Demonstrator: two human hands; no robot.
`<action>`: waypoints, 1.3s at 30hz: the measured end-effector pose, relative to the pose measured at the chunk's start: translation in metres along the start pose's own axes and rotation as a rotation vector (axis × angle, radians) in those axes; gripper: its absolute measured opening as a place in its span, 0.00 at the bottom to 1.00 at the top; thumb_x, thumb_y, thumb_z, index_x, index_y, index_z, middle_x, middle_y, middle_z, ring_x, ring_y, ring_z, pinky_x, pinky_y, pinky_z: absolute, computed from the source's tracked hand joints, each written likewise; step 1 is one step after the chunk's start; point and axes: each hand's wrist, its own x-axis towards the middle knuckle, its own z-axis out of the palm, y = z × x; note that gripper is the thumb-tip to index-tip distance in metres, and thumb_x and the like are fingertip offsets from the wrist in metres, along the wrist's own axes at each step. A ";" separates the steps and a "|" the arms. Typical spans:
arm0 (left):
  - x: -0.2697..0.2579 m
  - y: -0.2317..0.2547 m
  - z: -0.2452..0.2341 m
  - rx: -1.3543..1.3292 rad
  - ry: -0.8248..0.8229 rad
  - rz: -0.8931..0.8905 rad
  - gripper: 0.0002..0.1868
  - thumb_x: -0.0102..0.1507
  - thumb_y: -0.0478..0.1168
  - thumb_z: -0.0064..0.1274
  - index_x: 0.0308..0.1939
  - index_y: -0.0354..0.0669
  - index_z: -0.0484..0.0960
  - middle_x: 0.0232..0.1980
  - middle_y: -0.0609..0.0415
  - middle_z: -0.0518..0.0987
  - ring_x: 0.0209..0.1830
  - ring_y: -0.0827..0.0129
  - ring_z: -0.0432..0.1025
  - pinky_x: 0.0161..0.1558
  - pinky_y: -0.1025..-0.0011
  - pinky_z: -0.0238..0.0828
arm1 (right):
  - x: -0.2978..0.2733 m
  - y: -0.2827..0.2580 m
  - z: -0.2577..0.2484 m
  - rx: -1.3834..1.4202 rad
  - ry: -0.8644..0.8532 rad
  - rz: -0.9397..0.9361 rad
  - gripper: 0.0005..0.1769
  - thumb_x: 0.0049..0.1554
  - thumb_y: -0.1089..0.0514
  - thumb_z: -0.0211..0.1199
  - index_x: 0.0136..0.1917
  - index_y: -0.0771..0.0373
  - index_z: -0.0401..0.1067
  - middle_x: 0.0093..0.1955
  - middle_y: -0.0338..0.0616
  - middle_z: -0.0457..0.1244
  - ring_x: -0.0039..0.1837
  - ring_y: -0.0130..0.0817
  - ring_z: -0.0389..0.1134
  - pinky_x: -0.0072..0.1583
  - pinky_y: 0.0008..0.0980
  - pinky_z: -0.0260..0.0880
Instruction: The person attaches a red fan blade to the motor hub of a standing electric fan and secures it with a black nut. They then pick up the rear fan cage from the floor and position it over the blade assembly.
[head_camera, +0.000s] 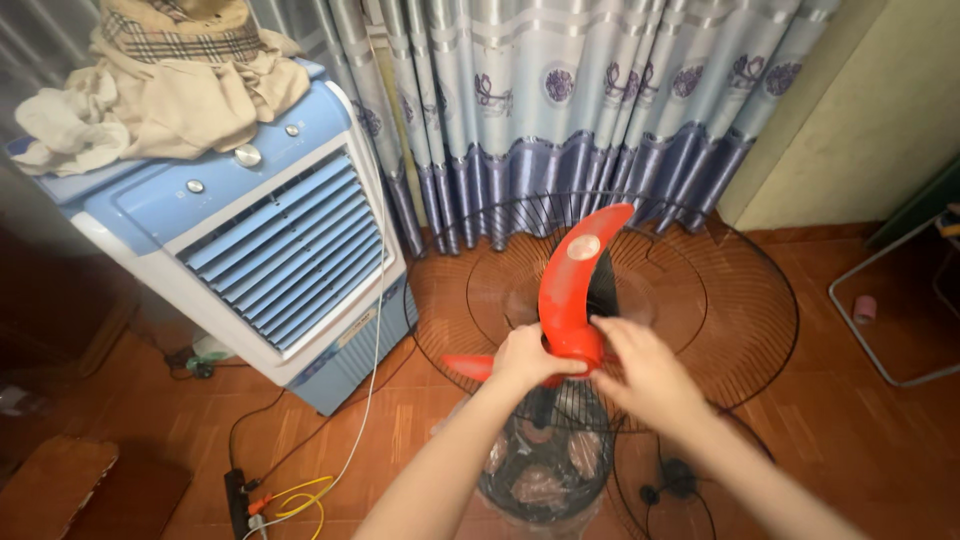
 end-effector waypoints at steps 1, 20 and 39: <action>0.002 -0.001 0.003 0.073 0.033 0.008 0.39 0.40 0.57 0.73 0.55 0.54 0.84 0.55 0.47 0.82 0.55 0.55 0.77 0.57 0.59 0.73 | 0.000 0.002 0.011 0.058 -0.006 0.052 0.42 0.43 0.55 0.73 0.69 0.67 0.62 0.64 0.59 0.62 0.66 0.56 0.63 0.65 0.48 0.63; 0.019 -0.041 0.028 -0.352 0.054 0.096 0.35 0.42 0.34 0.69 0.55 0.42 0.79 0.49 0.50 0.84 0.50 0.63 0.79 0.54 0.67 0.75 | 0.013 0.015 0.062 0.241 -0.224 0.473 0.45 0.40 0.50 0.78 0.68 0.55 0.63 0.61 0.49 0.66 0.63 0.48 0.69 0.62 0.44 0.70; 0.012 -0.044 0.027 -0.317 0.000 0.004 0.35 0.37 0.30 0.65 0.51 0.42 0.81 0.47 0.50 0.85 0.49 0.60 0.80 0.52 0.66 0.76 | 0.012 0.002 0.045 0.265 -0.299 0.430 0.38 0.40 0.48 0.78 0.61 0.55 0.68 0.57 0.46 0.69 0.59 0.44 0.72 0.59 0.42 0.73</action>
